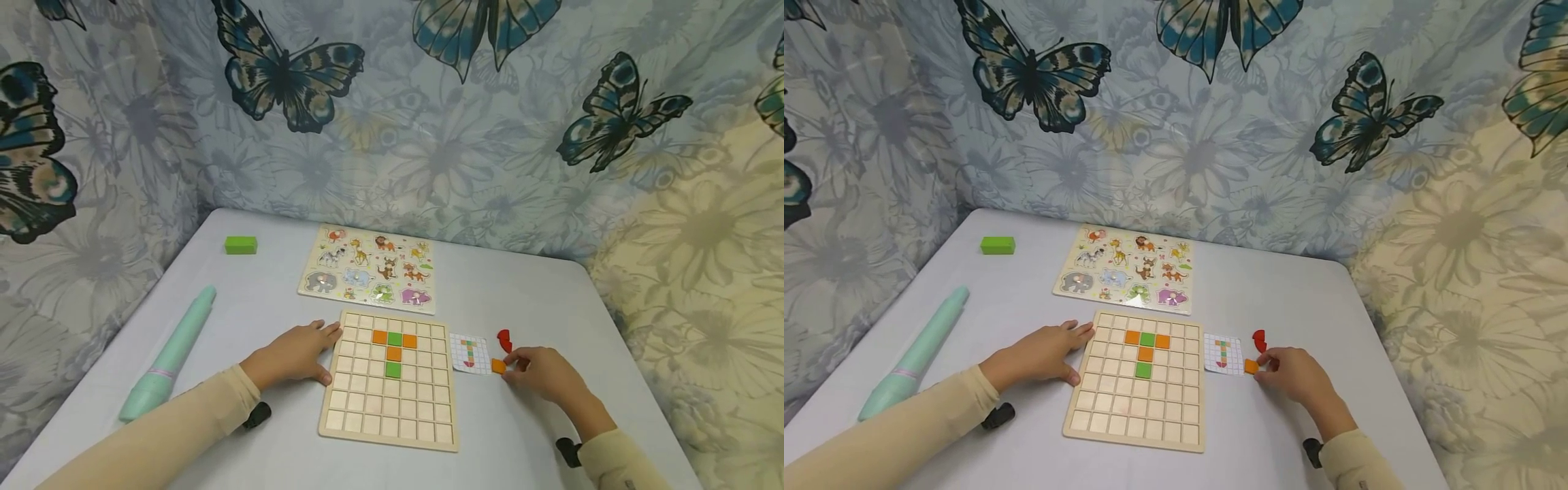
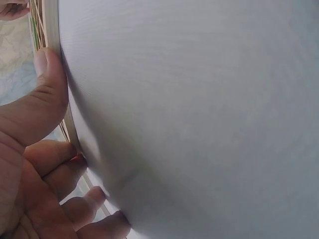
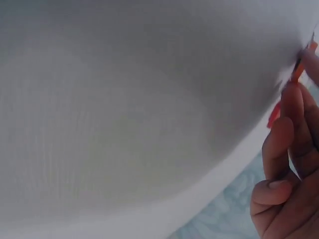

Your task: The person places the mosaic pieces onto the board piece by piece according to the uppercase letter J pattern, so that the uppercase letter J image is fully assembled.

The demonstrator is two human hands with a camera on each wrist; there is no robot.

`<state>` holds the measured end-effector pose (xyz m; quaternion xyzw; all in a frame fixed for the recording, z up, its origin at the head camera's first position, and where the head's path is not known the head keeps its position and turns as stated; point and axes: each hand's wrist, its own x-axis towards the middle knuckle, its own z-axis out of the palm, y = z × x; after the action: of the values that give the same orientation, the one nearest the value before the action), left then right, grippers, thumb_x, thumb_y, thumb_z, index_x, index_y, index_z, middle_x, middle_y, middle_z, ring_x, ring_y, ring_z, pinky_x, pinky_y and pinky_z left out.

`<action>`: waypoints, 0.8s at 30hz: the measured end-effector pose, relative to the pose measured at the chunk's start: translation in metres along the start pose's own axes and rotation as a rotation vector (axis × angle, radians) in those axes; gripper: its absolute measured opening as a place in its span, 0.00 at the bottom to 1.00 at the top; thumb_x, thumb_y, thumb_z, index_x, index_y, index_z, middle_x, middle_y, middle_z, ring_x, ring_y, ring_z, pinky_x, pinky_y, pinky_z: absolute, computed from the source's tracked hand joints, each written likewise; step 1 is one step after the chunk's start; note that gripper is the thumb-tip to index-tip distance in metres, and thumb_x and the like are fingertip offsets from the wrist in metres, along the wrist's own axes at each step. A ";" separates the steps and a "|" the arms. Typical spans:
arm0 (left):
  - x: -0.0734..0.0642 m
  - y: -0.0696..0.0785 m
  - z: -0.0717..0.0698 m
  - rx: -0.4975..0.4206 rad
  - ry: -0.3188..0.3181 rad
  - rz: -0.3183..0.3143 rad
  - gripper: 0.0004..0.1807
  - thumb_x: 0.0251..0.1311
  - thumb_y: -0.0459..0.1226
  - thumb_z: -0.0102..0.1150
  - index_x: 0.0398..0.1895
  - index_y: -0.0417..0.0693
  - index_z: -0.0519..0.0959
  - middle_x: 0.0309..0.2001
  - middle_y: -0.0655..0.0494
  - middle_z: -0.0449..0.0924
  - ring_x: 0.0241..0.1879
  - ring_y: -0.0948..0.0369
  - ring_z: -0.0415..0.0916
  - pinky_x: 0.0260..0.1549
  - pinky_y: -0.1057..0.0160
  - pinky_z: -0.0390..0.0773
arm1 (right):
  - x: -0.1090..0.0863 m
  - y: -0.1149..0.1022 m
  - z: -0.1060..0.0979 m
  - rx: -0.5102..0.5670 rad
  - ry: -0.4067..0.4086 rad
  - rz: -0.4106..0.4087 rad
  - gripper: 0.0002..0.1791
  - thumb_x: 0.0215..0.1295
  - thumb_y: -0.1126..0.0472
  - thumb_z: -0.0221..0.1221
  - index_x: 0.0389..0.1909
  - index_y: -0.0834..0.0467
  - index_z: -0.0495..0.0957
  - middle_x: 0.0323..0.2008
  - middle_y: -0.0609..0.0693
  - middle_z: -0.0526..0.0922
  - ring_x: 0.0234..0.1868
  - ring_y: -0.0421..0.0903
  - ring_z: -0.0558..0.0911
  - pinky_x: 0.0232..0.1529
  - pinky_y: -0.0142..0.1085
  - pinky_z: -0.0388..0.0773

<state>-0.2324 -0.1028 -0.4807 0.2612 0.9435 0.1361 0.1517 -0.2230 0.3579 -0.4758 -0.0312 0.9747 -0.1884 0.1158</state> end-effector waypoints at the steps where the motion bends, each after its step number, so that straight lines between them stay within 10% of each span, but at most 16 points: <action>1: 0.000 0.000 0.000 -0.002 0.000 -0.002 0.52 0.45 0.52 0.74 0.72 0.40 0.63 0.72 0.47 0.61 0.71 0.41 0.54 0.64 0.42 0.61 | -0.001 0.000 -0.001 -0.001 0.008 -0.008 0.12 0.55 0.53 0.70 0.38 0.53 0.84 0.26 0.44 0.75 0.26 0.45 0.71 0.25 0.37 0.68; 6: 0.002 0.000 0.000 0.019 -0.013 -0.012 0.53 0.45 0.53 0.74 0.73 0.41 0.63 0.72 0.48 0.60 0.71 0.42 0.54 0.64 0.43 0.61 | -0.003 -0.014 -0.004 0.015 0.042 -0.052 0.12 0.54 0.51 0.71 0.36 0.52 0.83 0.25 0.43 0.75 0.25 0.43 0.72 0.23 0.35 0.69; 17: -0.002 -0.001 0.004 -0.010 0.023 -0.015 0.52 0.42 0.52 0.76 0.72 0.42 0.65 0.72 0.51 0.61 0.70 0.43 0.56 0.62 0.44 0.64 | -0.008 -0.144 0.053 -0.132 0.015 -0.435 0.10 0.54 0.49 0.70 0.34 0.48 0.84 0.19 0.32 0.71 0.19 0.33 0.69 0.21 0.30 0.68; 24: -0.002 -0.001 0.003 -0.024 0.037 -0.006 0.52 0.42 0.51 0.76 0.72 0.42 0.65 0.72 0.50 0.61 0.70 0.42 0.56 0.62 0.43 0.64 | -0.004 -0.158 0.069 -0.149 -0.031 -0.528 0.12 0.53 0.48 0.72 0.33 0.49 0.82 0.18 0.32 0.70 0.23 0.32 0.69 0.22 0.29 0.68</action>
<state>-0.2302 -0.1041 -0.4829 0.2540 0.9453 0.1518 0.1376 -0.1997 0.1868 -0.4778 -0.2957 0.9421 -0.1395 0.0749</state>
